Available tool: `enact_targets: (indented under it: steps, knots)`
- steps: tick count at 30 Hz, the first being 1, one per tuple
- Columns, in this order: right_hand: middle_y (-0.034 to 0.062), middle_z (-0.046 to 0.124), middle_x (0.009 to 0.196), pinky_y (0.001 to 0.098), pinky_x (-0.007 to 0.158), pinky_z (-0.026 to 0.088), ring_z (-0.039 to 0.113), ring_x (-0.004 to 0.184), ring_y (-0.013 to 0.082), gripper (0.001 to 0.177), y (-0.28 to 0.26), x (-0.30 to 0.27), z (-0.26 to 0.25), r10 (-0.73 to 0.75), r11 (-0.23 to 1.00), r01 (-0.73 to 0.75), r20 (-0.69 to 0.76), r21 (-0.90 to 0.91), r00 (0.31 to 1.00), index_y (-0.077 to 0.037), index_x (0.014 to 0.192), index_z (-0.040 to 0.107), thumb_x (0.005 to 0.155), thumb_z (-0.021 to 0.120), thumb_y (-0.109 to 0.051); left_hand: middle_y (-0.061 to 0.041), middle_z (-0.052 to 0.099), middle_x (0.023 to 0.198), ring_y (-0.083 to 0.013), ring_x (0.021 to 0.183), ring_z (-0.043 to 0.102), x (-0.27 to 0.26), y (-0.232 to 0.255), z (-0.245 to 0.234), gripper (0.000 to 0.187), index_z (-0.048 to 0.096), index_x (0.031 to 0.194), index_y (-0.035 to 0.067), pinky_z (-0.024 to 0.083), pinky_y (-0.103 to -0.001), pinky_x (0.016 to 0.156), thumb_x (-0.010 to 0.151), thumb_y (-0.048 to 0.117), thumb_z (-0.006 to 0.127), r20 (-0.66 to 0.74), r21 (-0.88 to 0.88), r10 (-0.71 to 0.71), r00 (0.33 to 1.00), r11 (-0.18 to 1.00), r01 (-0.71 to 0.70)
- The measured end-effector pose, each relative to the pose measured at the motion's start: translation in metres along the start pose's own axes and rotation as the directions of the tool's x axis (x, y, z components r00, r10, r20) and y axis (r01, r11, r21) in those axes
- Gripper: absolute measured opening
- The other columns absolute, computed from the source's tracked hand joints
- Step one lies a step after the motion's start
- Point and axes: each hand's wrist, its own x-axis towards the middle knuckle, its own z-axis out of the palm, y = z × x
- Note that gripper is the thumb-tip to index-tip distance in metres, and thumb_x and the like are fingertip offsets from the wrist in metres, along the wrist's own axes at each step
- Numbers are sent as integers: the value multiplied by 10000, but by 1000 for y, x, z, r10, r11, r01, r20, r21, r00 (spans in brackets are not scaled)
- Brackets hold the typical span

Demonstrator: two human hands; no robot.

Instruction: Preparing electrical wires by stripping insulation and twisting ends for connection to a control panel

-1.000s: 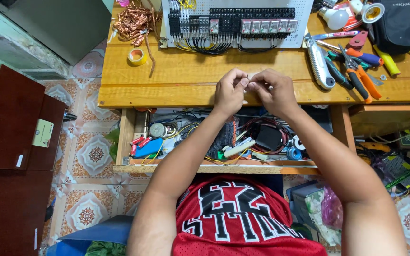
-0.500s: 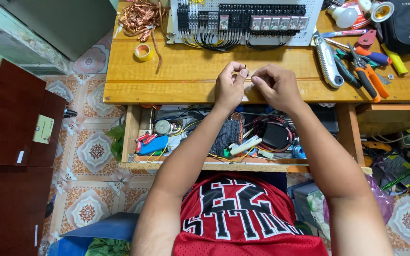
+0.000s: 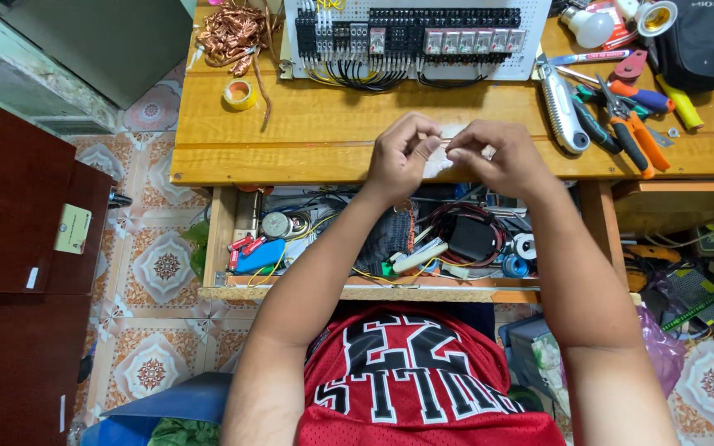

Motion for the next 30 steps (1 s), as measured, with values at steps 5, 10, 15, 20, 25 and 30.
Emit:
enact_targets:
  steps: [5,10,15,20,25,30]
  knots:
    - [271,713,846,559,773,492,676,832,524,93,-2,-6,-44,237,958,-209,131,-199,963,-6,990,741,925,744,-73,-51,642,809,-146,537,488,-6,-28,-8,65,702,1001,123,397,-287,511,992,170,658,-33,69,-119,992,990,121]
    - [40,784,935,363,714,485,695,868,190,133,35,-23,-79,330,887,-234,192,-398,924,-102,1023,810,993,775,-226,53,608,786,-86,598,463,-3,-13,-4,100,644,942,145,388,-303,552,983,231,613,-37,233,-232,972,944,235]
    - [109,745,967,392,736,472,664,884,253,45,49,-25,-68,220,914,-187,52,-361,974,-35,1017,737,1024,748,-78,-23,740,847,-114,687,667,-2,-3,-5,138,610,984,129,507,-287,605,1015,256,568,49,201,-273,961,945,258]
    - [125,746,964,360,743,529,673,862,233,48,44,-12,-41,173,948,-178,-43,-263,984,-15,984,752,1023,776,-27,-86,743,842,-133,755,721,-1,9,-4,157,591,1016,89,658,-278,537,1016,244,566,115,13,-328,938,944,329]
    - [77,770,959,342,731,528,681,840,188,25,37,-4,-26,255,944,-252,-11,-213,967,-79,1016,785,1004,779,-101,-119,754,898,-143,789,720,-2,12,-6,134,573,1042,81,570,-253,464,1038,214,572,114,-129,-274,955,949,287]
    - [49,760,948,281,737,527,667,826,140,43,30,-7,-37,243,962,-238,19,-133,970,-98,995,779,980,818,-110,-107,765,881,-172,844,737,-3,4,-1,144,578,1013,74,571,-303,817,1034,217,582,18,-159,-290,957,944,289]
